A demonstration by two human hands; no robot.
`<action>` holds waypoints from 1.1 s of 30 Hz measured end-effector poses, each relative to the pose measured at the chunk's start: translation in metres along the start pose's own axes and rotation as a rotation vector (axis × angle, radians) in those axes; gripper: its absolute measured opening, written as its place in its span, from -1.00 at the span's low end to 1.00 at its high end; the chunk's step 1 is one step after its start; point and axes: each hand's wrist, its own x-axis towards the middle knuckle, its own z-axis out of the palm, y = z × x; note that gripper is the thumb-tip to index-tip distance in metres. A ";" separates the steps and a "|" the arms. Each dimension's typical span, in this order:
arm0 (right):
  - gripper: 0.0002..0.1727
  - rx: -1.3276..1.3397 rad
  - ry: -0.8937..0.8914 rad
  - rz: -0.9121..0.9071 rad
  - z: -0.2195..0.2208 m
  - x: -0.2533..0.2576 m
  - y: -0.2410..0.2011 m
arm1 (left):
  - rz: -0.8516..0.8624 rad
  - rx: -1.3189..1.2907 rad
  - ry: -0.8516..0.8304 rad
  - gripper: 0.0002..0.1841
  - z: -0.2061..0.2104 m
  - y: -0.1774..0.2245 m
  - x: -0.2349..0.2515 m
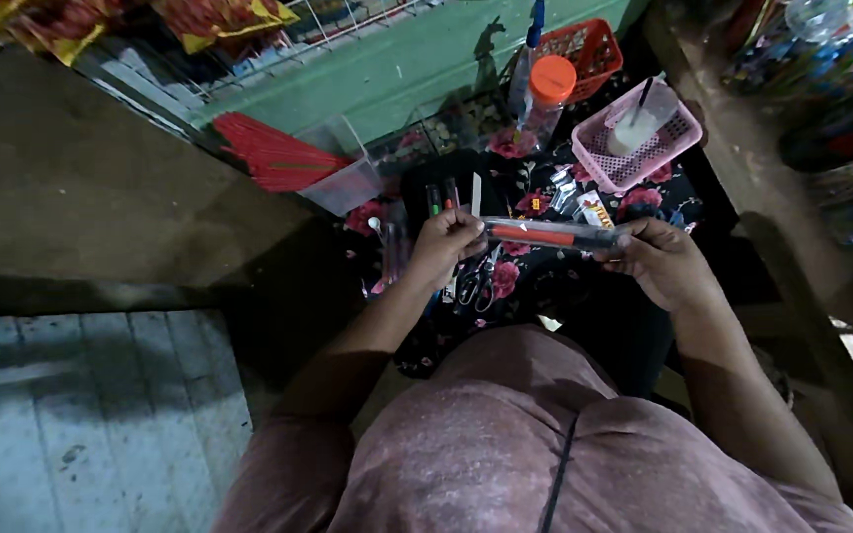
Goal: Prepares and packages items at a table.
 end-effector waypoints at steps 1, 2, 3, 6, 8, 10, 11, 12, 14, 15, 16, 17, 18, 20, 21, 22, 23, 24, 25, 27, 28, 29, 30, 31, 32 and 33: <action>-0.84 0.006 0.002 0.008 -0.001 -0.001 0.001 | -0.001 0.021 -0.015 -0.97 0.000 0.005 -0.002; -0.83 0.007 0.003 0.012 -0.003 -0.003 0.002 | -0.001 0.048 -0.038 -0.95 -0.002 0.009 -0.004; -0.82 0.008 -0.002 0.011 -0.004 -0.005 0.003 | 0.000 0.080 -0.071 -0.95 -0.004 0.012 -0.005; -0.79 0.034 -0.021 0.002 -0.007 -0.010 0.005 | 0.026 0.175 -0.184 -0.95 -0.014 0.021 -0.006; -0.76 0.079 -0.035 0.014 -0.010 -0.011 0.007 | 0.050 0.221 -0.274 -0.94 -0.021 0.026 -0.004; -0.72 0.133 -0.044 0.039 -0.012 -0.013 0.010 | 0.084 0.272 -0.369 -0.92 -0.026 0.032 -0.003; -0.70 0.159 -0.048 0.054 -0.013 -0.014 0.012 | 0.098 0.286 -0.403 -0.90 -0.028 0.034 -0.002; -0.68 0.185 -0.056 0.067 -0.014 -0.015 0.015 | 0.112 0.286 -0.433 -0.88 -0.029 0.036 -0.001; -0.68 0.251 -0.070 0.080 -0.013 -0.015 0.022 | 0.123 0.280 -0.482 -0.84 -0.030 0.038 0.001; -0.68 0.283 -0.071 0.087 -0.011 -0.015 0.025 | 0.127 0.277 -0.502 -0.82 -0.030 0.039 0.002; -0.68 0.316 -0.079 0.092 -0.010 -0.015 0.029 | 0.124 0.269 -0.524 -0.80 -0.029 0.040 0.003; -0.68 0.349 -0.093 0.097 -0.009 -0.015 0.033 | 0.116 0.256 -0.544 -0.78 -0.029 0.042 0.004; -0.69 0.378 -0.098 0.106 -0.007 -0.015 0.035 | 0.100 0.240 -0.556 -0.77 -0.029 0.043 0.005; -0.68 0.413 -0.081 0.129 -0.002 -0.016 0.039 | 0.053 0.190 -0.527 -0.76 -0.030 0.046 0.007; -0.69 0.430 -0.058 0.137 0.002 -0.017 0.041 | 0.034 0.144 -0.473 -0.77 -0.029 0.045 0.008; -0.69 0.448 -0.036 0.140 0.005 -0.017 0.042 | 0.010 0.067 -0.398 -0.78 -0.026 0.042 0.008; -0.68 0.460 -0.006 0.141 0.009 -0.017 0.043 | -0.017 -0.034 -0.308 -0.79 -0.023 0.037 0.008; -0.68 0.471 0.020 0.138 0.013 -0.018 0.043 | -0.044 -0.161 -0.210 -0.77 -0.018 0.030 0.007; -0.68 0.477 0.040 0.137 0.017 -0.018 0.043 | -0.061 -0.285 -0.128 -0.70 -0.012 0.022 0.005; -0.69 0.473 0.096 0.138 0.027 -0.017 0.043 | -0.029 -0.458 -0.082 -0.49 -0.001 0.003 0.000; -0.69 0.455 0.123 0.126 0.032 -0.016 0.044 | -0.001 -0.524 -0.077 -0.44 0.004 -0.007 -0.003; -0.70 0.428 0.144 0.102 0.036 -0.016 0.044 | 0.016 -0.582 -0.050 -0.47 0.009 -0.015 -0.006; -0.71 0.393 0.159 0.068 0.038 -0.015 0.045 | 0.017 -0.632 0.001 -0.57 0.015 -0.020 -0.009; -0.73 0.349 0.163 0.025 0.039 -0.014 0.046 | 0.004 -0.678 0.055 -0.66 0.019 -0.024 -0.010; -0.76 0.302 0.167 -0.015 0.040 -0.013 0.045 | -0.023 -0.714 0.101 -0.72 0.022 -0.027 -0.010; -0.78 0.253 0.177 -0.046 0.040 -0.013 0.043 | -0.056 -0.743 0.139 -0.74 0.023 -0.029 -0.010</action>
